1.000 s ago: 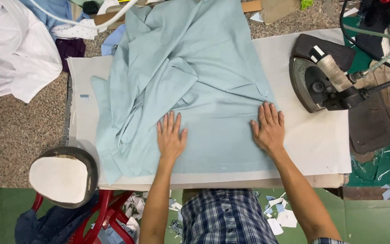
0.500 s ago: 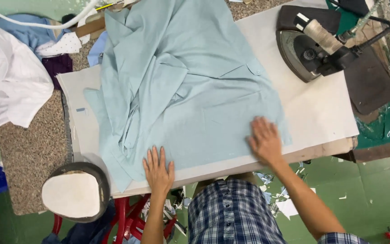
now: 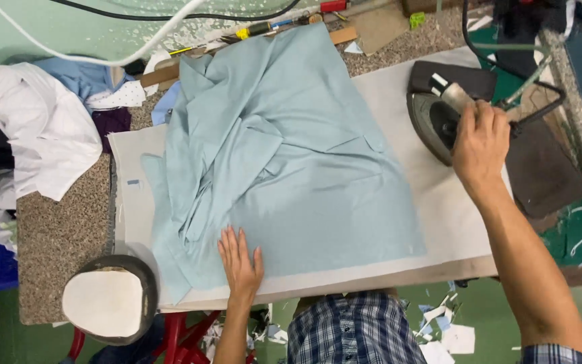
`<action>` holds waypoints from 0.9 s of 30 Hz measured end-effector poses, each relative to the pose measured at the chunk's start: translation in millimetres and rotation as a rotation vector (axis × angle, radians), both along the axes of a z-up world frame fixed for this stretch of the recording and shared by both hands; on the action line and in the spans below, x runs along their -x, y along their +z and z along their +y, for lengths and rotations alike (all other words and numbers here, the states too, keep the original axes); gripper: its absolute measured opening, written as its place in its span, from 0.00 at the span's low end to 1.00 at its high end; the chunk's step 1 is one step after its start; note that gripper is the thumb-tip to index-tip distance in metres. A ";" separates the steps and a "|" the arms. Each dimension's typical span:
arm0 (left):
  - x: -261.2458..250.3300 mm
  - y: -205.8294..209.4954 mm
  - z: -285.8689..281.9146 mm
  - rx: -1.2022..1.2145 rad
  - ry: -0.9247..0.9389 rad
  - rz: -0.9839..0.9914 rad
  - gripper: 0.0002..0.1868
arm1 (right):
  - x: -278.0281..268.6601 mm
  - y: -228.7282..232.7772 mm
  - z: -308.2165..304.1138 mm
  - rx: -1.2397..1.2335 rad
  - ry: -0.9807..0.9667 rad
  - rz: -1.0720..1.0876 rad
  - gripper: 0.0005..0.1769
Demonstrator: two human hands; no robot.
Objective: The person irons a light blue shirt on a white ironing board using a steam iron. They repeatedly smooth the fabric, reposition the shirt, and iron different sections including the body and sleeves.
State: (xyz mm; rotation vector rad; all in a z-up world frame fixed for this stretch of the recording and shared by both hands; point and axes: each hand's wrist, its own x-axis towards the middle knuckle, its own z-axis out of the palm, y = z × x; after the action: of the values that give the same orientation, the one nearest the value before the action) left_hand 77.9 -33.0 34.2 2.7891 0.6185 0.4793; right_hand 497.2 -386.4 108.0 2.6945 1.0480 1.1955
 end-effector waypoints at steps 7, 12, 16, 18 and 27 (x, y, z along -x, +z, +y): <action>-307.3 11.3 -67.8 -0.073 -0.259 -0.214 0.22 | -94.9 -41.9 4.6 0.239 -0.268 0.880 0.22; -499.7 -46.7 -159.3 -0.077 -0.502 0.090 0.33 | -12.2 -24.3 -51.5 0.278 -0.267 1.026 0.16; -557.5 -31.6 -203.1 -0.164 -0.705 0.408 0.42 | 35.4 -10.2 -91.9 0.302 -0.328 1.089 0.28; -564.6 -30.8 -206.9 -0.100 -0.762 0.570 0.39 | 40.9 -3.7 -97.6 0.298 -0.375 1.164 0.34; -382.4 4.3 -160.4 0.025 -0.513 0.139 0.36 | 76.2 1.8 -149.6 0.160 -0.076 0.873 0.48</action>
State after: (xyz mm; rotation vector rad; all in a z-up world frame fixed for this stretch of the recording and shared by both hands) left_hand 460.4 -193.4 38.5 2.8208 -0.0787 0.1698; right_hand 421.0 -536.0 109.8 3.0943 0.9871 -0.1461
